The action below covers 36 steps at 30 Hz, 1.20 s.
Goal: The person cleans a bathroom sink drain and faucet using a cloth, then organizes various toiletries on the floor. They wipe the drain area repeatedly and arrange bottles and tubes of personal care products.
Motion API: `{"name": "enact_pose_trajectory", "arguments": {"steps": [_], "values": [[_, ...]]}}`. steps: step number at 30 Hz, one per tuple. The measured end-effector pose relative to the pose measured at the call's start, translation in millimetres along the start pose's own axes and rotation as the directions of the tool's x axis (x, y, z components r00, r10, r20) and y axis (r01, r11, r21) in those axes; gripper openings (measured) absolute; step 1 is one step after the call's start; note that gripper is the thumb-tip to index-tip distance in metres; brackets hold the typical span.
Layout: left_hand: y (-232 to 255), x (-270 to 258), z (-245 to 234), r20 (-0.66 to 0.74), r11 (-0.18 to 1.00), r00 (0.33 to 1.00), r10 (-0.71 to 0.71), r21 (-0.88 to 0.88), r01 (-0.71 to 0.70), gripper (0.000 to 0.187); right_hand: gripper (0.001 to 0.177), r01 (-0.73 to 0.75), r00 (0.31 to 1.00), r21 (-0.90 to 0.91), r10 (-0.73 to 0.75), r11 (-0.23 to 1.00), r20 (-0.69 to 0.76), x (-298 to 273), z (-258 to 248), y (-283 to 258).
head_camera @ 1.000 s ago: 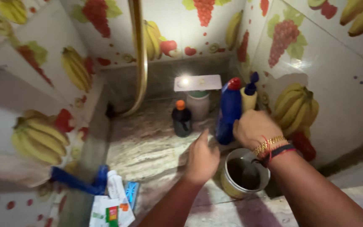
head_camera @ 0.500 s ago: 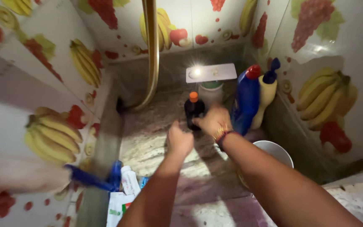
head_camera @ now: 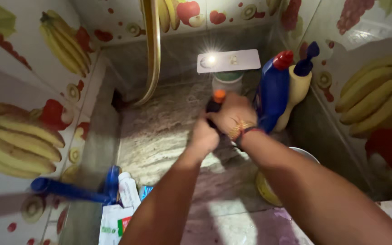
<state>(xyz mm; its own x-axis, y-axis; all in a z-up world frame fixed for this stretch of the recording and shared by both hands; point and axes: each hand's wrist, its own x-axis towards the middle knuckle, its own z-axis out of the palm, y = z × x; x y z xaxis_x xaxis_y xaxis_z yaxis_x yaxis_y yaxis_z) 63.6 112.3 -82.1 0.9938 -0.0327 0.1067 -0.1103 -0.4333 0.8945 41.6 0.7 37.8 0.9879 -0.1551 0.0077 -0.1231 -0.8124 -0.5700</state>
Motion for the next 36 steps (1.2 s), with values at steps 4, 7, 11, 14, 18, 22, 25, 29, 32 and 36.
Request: {"name": "enact_pose_trajectory", "arguments": {"steps": [4, 7, 11, 14, 18, 22, 25, 29, 32, 36], "values": [[18.4, -16.1, 22.7, -0.027, 0.998, 0.999, 0.043, -0.036, -0.043, 0.035, 0.053, -0.012, 1.000, -0.116, 0.009, 0.993, -0.029, -22.6, -24.0, 11.9], [30.8, -33.2, 24.9, -0.001, 0.998, 0.999, 0.039, -0.056, -0.039, 0.031, 0.054, -0.018, 1.000, -0.135, 0.014, 0.991, -0.028, -36.0, -35.2, 18.6], [44.6, -51.6, 18.4, 0.063, 0.960, 0.981, 0.185, -0.225, -0.166, 0.032, 0.050, 0.002, 1.000, -0.250, -0.003, 0.968, -0.005, -47.6, -46.0, 19.4], [46.7, -52.2, 21.9, 0.047, 0.943, 0.989, 0.142, -0.309, -0.121, 0.047, 0.047, 0.049, 0.998, -0.310, -0.054, 0.950, -0.009, -52.3, -55.1, 18.7], [37.1, -50.9, 43.5, 0.082, 0.996, 0.996, -0.022, -0.090, 0.030, 0.055, 0.042, 0.104, 0.995, -0.327, -0.100, 0.939, 0.029, -66.3, -71.4, 19.5], [29.2, -45.3, 61.6, 0.015, 0.995, 0.999, 0.048, -0.090, -0.047, 0.062, 0.042, 0.071, 0.996, -0.364, -0.046, 0.929, 0.077, -88.2, -92.4, 23.0], [30.1, -51.0, 52.1, 0.150, 0.967, 0.971, -0.186, 0.202, 0.154, 0.081, 0.035, 0.034, 0.996, -0.361, -0.003, 0.932, 0.085, -101.3, -106.4, 25.1], [52.0, -79.9, 31.6, 0.025, 0.982, 0.999, -0.035, 0.185, 0.030, 0.086, 0.025, -0.010, 0.997, -0.305, 0.033, 0.952, 0.068, -121.1, -118.8, 30.8], [75.0, -116.4, 15.6, 0.009, 1.000, 1.000, -0.004, 0.016, 0.004, 0.077, 0.025, -0.015, 0.999, -0.252, 0.026, 0.968, 0.040, -140.4, -124.1, 39.3], [104.4, -170.9, 0.8, 0.030, 0.996, 0.998, 0.054, -0.079, -0.051, 0.060, 0.025, 0.014, 1.000, -0.197, -0.010, 0.980, 0.025, -168.0, -128.5, 68.5]]}}
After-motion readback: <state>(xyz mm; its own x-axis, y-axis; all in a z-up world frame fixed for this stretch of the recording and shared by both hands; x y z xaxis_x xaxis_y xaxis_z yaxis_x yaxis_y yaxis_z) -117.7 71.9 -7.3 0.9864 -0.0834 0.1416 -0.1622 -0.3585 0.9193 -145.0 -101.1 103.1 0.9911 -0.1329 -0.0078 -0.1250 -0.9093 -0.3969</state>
